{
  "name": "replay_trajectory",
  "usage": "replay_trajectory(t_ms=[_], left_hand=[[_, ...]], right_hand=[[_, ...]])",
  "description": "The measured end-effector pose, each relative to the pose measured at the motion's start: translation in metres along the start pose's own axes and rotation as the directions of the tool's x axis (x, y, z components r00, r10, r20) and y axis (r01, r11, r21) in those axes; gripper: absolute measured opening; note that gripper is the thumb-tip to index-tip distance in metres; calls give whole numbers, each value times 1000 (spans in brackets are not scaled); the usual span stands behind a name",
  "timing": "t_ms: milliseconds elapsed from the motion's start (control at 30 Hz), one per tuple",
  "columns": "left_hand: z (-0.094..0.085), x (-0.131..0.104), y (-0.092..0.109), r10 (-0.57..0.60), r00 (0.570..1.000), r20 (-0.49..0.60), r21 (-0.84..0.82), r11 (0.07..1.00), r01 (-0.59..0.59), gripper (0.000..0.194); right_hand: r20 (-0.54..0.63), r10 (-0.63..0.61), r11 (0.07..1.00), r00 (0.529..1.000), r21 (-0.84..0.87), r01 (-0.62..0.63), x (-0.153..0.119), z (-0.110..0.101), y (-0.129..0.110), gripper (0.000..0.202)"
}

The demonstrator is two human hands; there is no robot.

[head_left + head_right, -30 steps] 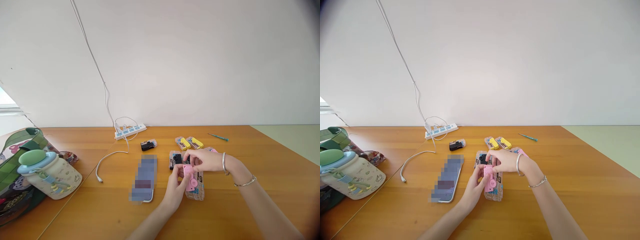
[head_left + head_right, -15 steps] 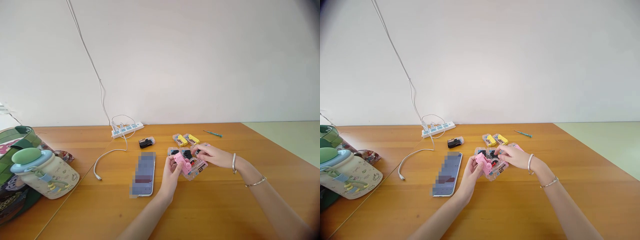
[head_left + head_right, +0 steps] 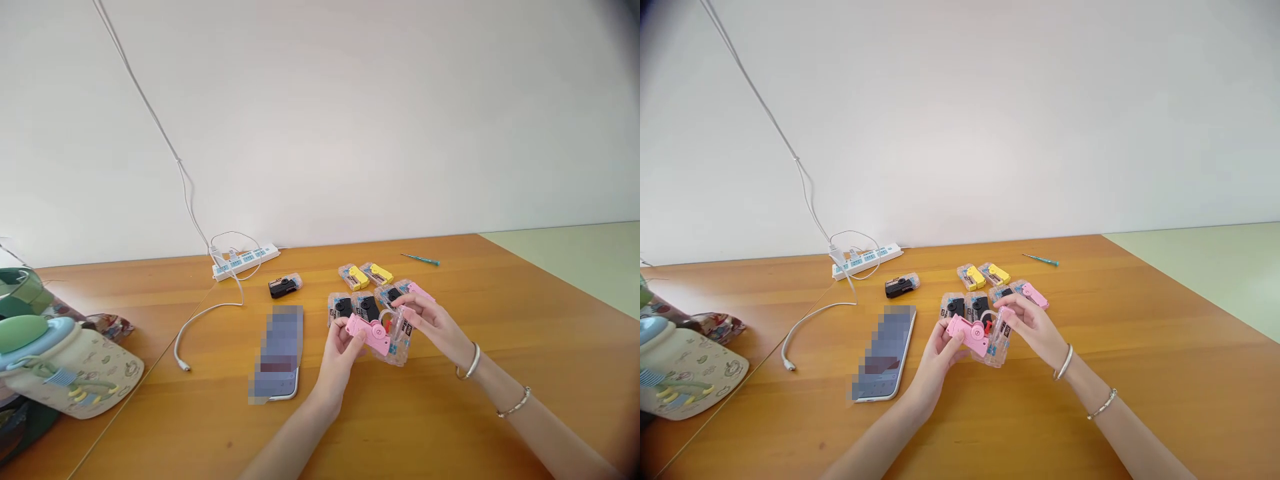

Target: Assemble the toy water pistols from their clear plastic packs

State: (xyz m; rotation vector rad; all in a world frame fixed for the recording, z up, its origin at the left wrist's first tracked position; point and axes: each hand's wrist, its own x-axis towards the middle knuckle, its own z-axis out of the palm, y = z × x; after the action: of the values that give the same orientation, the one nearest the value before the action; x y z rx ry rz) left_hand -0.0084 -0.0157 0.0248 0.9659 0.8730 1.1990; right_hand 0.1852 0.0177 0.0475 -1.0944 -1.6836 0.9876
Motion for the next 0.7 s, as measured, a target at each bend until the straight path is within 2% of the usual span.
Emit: replay_trajectory(t_ms=[67, 133, 233, 300, 367, 433, 533, 633, 700], left_hand=[[-1, 0, -4, -3, 997, 77, 83, 997, -4, 37], [-1, -2, -6, 1, 981, 195, 214, 976, -43, 46], [0, -9, -8, 4, 949, 314, 473, 866, -161, 44], [1, -13, -9, -2, 944, 331, 595, 777, -207, 34], [3, -15, -11, -9, 946, 323, 645, 734, -213, 23], [4, -14, -12, 7, 950, 312, 612, 763, -207, 17], [6, -11, -12, 37, 960, 276, 432, 888, -158, 24], [4, -5, -13, 43, 989, 144, 251, 965, -78, 36], [3, -2, -13, 54, 998, 42, 179, 982, -61, 45]], right_hand=[[-95, -28, 1000, 995, -16, 26, -1, 1, 1, 29], [-115, -26, 1000, 993, -8, 25, -1, 4, 1, 28], [-41, 2, 1000, 999, 20, -1, -5, 11, -1, 29], [22, 12, 1000, 1000, -2, -12, -8, 16, -3, 29], [62, 13, 1000, 998, -21, -12, -10, 19, -5, 30], [61, 20, 999, 998, 29, -22, -11, 20, -5, 33], [-5, 60, 982, 998, 178, -58, -10, 18, -2, 38], [-7, 85, 957, 996, 278, -79, -9, 21, 3, 41], [80, 76, 944, 994, 316, -97, -11, 29, 6, 46]])
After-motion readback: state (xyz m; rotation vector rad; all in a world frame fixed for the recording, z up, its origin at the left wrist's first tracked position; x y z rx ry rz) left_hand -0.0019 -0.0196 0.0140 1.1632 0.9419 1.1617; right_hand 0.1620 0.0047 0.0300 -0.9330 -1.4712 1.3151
